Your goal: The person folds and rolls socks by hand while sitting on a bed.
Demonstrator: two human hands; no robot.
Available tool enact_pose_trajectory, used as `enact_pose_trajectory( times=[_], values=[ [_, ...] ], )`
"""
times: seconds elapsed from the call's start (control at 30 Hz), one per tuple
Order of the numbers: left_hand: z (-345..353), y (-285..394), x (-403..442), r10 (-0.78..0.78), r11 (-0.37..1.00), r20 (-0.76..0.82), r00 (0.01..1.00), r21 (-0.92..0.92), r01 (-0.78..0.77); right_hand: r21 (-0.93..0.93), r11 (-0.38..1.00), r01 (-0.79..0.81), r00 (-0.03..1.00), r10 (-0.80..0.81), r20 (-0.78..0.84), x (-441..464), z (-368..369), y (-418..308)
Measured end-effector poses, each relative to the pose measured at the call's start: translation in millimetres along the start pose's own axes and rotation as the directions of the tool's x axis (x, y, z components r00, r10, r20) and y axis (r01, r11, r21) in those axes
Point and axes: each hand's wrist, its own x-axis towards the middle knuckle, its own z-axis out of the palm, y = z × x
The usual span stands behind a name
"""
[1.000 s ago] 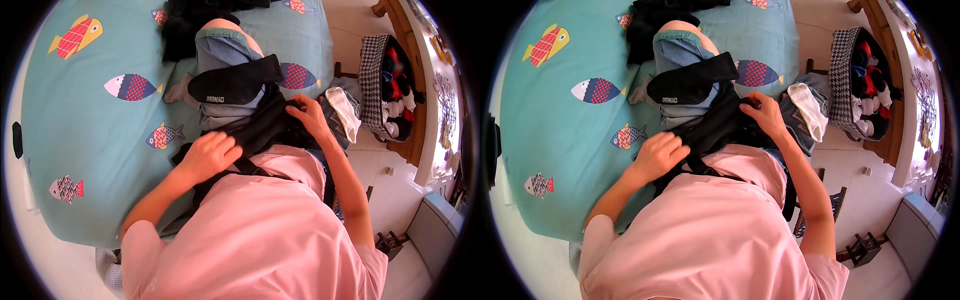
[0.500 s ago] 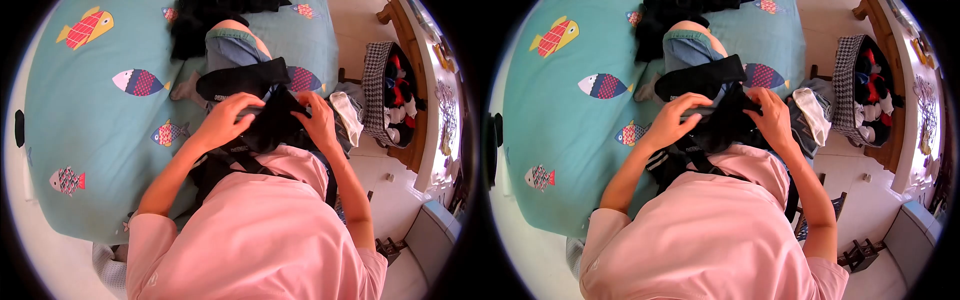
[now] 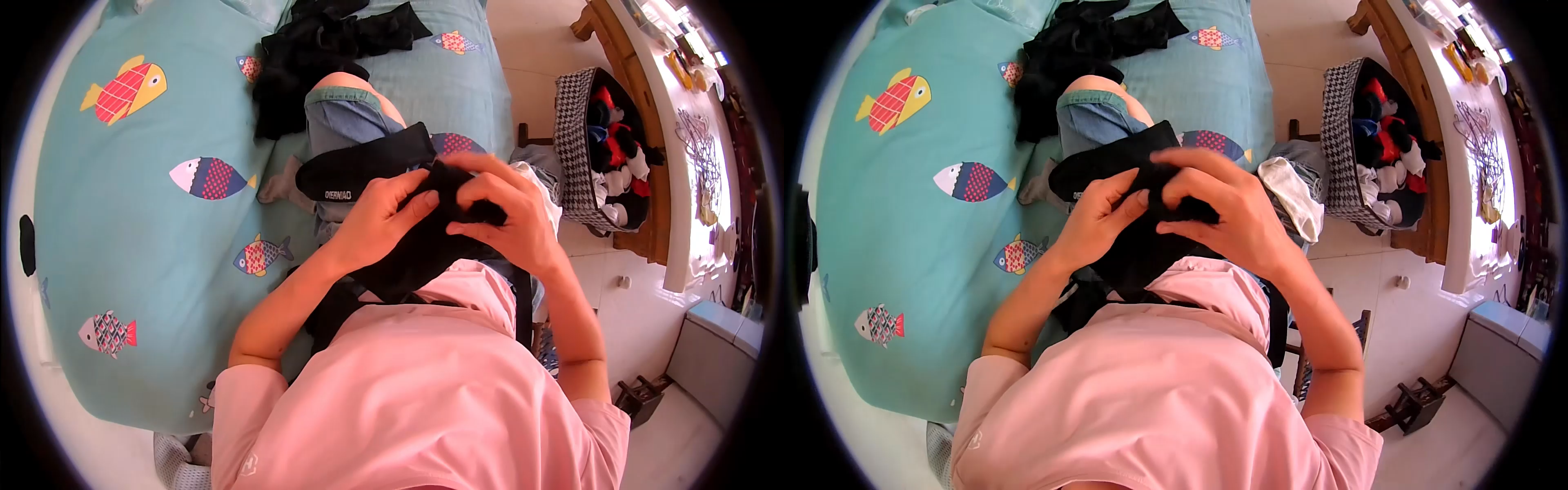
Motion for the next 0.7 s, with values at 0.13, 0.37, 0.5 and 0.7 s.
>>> enact_pose_trajectory(
  times=[0.13, 0.37, 0.5, 0.7],
  values=[
    [-9.5, 11.5, -1.9, 0.049, 0.999, 0.110, 0.993, 0.009, -0.050, -0.086, 0.996, -0.036, 0.985, 0.021, -0.171, 17.6, -33.1, -23.9],
    [-62.3, 41.2, -44.6, -0.017, 0.969, 0.055, 0.998, 0.248, 0.003, 0.171, 0.962, 0.211, 0.763, -0.053, -0.645, -3.6, -74.2, 0.7],
    [-60.2, 49.3, -62.6, 0.005, 0.991, -0.144, 0.990, -0.132, -0.024, 0.562, 0.826, 0.040, 0.782, 0.324, -0.532, -21.7, -50.3, 13.5],
    [-70.2, 43.7, -68.5, 0.030, 0.970, -0.199, 0.979, -0.231, -0.077, 0.737, 0.673, -0.054, 0.773, 0.496, -0.397, -28.3, -37.3, 19.0]
  ],
)
